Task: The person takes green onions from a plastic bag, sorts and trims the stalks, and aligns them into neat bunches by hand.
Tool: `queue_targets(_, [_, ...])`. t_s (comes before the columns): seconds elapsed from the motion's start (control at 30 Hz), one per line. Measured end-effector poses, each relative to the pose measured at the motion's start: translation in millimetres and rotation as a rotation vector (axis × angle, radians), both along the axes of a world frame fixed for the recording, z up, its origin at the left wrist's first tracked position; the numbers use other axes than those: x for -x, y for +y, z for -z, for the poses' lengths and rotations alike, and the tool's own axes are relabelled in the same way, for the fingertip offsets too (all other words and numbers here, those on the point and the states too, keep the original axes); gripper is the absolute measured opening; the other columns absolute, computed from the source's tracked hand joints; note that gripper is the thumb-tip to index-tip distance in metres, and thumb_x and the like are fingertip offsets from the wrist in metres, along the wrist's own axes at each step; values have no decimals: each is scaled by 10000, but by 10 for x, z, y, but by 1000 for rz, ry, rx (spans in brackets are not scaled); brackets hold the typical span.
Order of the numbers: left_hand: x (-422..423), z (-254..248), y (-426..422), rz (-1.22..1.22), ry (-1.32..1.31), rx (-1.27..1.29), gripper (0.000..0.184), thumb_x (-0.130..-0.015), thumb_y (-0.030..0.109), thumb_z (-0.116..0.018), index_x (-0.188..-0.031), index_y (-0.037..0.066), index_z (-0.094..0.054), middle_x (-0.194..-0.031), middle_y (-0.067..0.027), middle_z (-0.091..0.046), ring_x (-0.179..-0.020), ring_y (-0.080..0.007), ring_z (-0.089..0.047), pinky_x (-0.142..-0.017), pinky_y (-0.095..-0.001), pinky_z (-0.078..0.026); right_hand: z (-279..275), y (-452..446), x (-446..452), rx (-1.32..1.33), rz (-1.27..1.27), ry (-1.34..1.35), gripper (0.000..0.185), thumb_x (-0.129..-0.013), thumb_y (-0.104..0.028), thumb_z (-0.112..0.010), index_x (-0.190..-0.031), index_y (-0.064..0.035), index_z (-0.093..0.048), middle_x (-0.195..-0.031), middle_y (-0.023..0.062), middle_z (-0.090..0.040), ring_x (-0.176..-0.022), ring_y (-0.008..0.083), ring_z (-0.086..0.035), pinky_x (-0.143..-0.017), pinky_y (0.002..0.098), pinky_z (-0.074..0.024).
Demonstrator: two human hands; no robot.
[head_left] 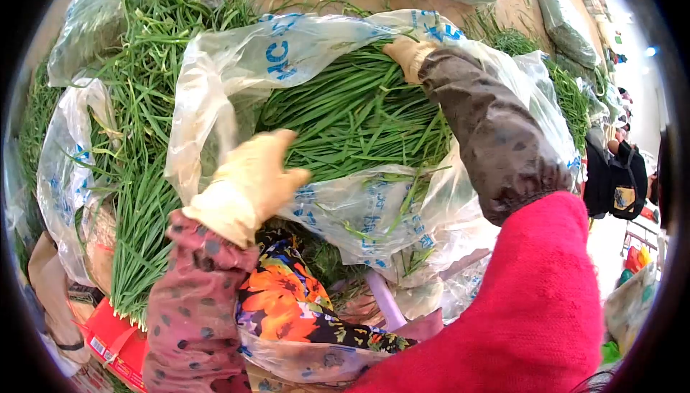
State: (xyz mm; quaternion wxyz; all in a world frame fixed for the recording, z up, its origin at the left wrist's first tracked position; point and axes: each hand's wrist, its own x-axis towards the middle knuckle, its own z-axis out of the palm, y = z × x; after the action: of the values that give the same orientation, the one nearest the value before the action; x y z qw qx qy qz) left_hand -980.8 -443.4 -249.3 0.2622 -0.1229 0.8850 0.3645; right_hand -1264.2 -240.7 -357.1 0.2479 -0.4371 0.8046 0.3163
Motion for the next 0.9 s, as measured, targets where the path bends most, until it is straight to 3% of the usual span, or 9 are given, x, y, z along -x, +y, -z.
queue_targets(0.13, [424,-49,698,212,-203,-424,769,-816,509,-646,-1318,-48,-476,-1213,-258,-588,-1060,-309,-618,-905,-387,-490,-953,-434,-413,-180,144,-114,443,-660,-130,-738,-1085,-31,-659,-982,169,-679,-961,291,-663,-783,383,-543])
queue_targets(0.17, [541,-190,808,129,-537,-605,774,-836,566,-601,-1299,-46,-498,-1170,-267,-600,-1036,-335,-614,-902,-417,-484,-1062,-409,-539,-113,201,-211,381,-645,-176,-734,-984,-9,-685,-950,168,-687,-929,276,-668,-761,382,-541])
queue_targets(0.27, [435,552,1267,-451,-638,-1202,1030,-744,789,-524,-1412,23,-356,-1286,-303,-491,-1223,-412,-478,-919,-601,-412,-908,-308,-860,-101,216,-409,394,-635,-302,-739,-914,-26,-708,-867,179,-689,-872,298,-677,-743,390,-536])
queue_targets(0.37, [37,1063,1595,-925,-434,-1723,1056,-725,830,-453,-1476,121,-234,-1503,-221,-237,-1373,-437,-213,-988,-752,-150,-867,-164,-1349,56,396,-433,444,-641,-369,-738,-903,-12,-703,-876,191,-691,-876,311,-676,-764,398,-541])
queue_targets(0.47, [-200,1370,1631,-1543,-580,-2387,974,-678,700,-656,-1426,158,-347,-1408,-146,-431,-1281,-330,-415,-1061,-563,-326,-819,-78,-1850,144,428,-425,485,-654,-274,-732,-1032,1,-608,-892,180,-686,-873,334,-679,-743,394,-548])
queue_targets(0.5, [-168,1226,1689,-1358,-118,-1919,811,-716,619,-690,-1332,137,-474,-1308,-86,-543,-1198,-285,-506,-1033,-463,-409,-649,-2,-2048,266,468,-369,491,-663,-271,-729,-1047,3,-593,-883,177,-687,-866,338,-679,-749,394,-545])
queue_targets(0.67, [-258,1470,1547,-1411,-249,-1965,551,-888,441,-625,-1330,143,-487,-1283,-100,-554,-1175,-283,-521,-1017,-466,-424,-879,134,-1983,509,585,-629,594,-709,-273,-699,-1210,-13,-515,-1117,231,-618,-1037,355,-617,-882,393,-497])
queue_targets(0.77, [-40,1241,1491,-1453,-75,-1792,534,-879,367,-658,-1288,61,-501,-1249,-123,-569,-1132,-280,-549,-998,-450,-446,-874,417,-1596,922,728,-256,501,-819,-352,-643,-1227,-75,-556,-1231,150,-594,-1140,308,-569,-969,372,-454])
queue_targets(0.9, [14,1245,1508,-1491,-62,-1838,508,-846,347,-703,-1226,48,-546,-1173,-123,-613,-1043,-287,-596,-946,-467,-484,-947,525,-1186,382,843,-384,649,-884,-609,-450,-1141,-39,-624,-1053,192,-658,-1033,337,-617,-894,402,-467])
